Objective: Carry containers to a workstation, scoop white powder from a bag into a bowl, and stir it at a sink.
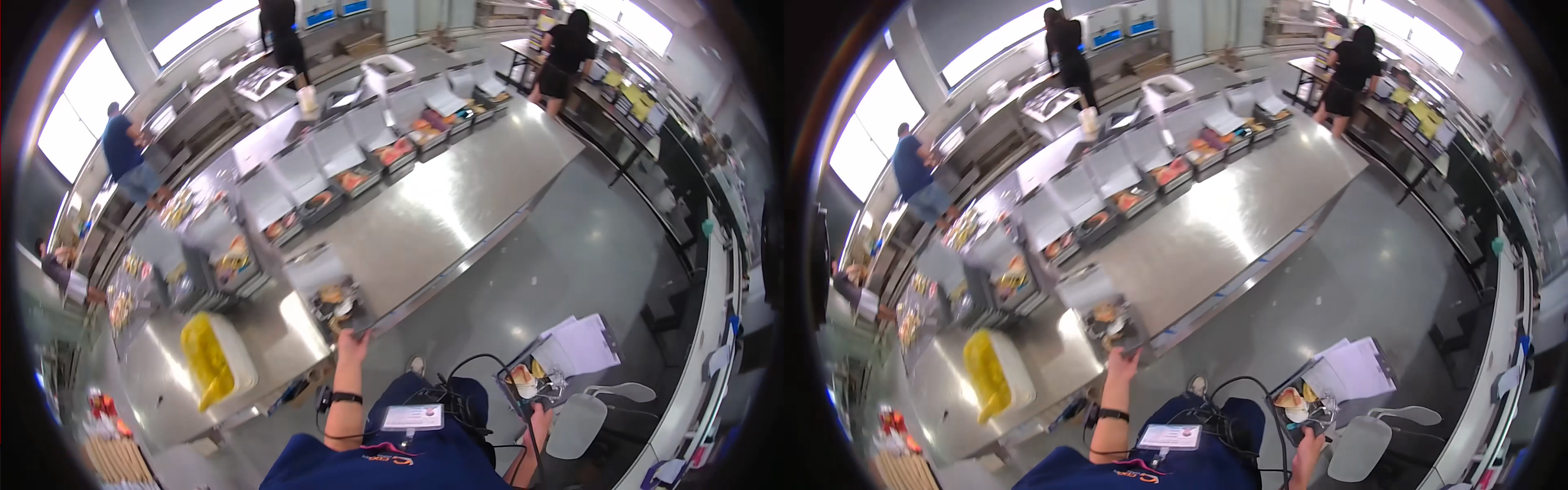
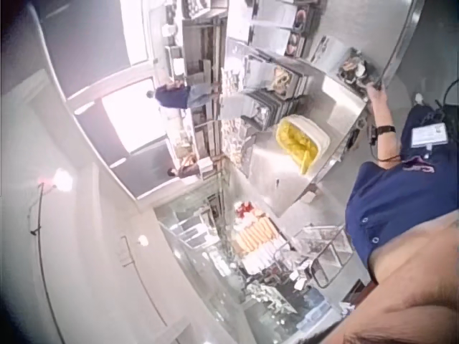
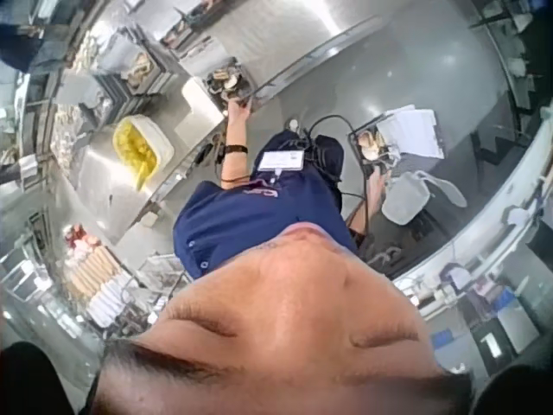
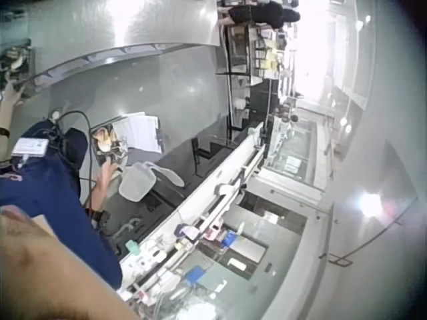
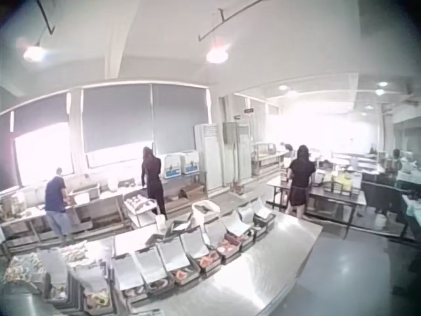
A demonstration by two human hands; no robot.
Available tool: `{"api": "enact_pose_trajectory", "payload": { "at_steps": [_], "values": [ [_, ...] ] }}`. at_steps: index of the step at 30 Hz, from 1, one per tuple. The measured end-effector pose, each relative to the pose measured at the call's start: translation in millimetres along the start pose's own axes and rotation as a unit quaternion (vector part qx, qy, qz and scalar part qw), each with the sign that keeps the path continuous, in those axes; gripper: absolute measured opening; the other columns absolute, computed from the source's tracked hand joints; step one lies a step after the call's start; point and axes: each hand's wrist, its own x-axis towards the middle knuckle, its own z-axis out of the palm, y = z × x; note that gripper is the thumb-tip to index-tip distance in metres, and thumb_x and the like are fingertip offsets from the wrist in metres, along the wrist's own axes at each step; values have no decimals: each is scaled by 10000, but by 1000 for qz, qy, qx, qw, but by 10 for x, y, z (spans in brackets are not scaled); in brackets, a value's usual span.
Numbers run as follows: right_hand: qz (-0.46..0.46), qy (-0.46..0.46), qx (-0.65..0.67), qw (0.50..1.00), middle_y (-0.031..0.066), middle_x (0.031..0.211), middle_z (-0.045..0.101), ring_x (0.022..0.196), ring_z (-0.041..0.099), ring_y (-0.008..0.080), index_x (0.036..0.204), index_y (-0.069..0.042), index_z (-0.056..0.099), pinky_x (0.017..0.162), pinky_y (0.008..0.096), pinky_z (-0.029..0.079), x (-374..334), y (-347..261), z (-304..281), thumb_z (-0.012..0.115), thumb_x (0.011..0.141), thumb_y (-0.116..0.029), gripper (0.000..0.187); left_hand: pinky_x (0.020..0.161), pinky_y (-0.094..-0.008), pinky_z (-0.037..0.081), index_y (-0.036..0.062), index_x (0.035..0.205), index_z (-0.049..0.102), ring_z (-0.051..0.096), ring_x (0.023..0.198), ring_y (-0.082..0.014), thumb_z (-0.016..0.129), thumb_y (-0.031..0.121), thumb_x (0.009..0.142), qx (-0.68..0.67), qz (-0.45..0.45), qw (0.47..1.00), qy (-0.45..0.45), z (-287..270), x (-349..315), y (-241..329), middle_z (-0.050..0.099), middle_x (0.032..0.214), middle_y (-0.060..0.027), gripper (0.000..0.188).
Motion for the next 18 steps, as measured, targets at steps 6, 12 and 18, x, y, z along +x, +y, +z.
{"api": "enact_pose_trajectory", "payload": {
  "at_steps": [6,12,18],
  "values": [
    [34,-37,28,998,114,986,634,895,628,204,1062,9,567,799,333,515,1114,-1306,740,633,819,-91,271,1026,-539,478,90,1323,521,534,1223,-333,507,258,867,-4,63,994,88,242,121,-114,561,1320,-119,486],
    [9,-108,-67,992,111,949,669,771,640,203,1036,21,603,730,329,503,3186,-2103,1342,624,817,-98,250,854,-386,530,161,1438,401,556,1053,-285,527,788,703,-170,90,902,386,1097,-58,-627,449,1351,-114,974],
    [-55,-129,-201,970,185,870,707,817,676,270,1014,55,666,755,390,510,4778,-3638,2109,614,787,-153,313,675,-286,438,140,1200,557,525,842,-189,400,595,889,-82,195,862,460,2276,431,-2197,573,1114,-29,573]
  ]
}}
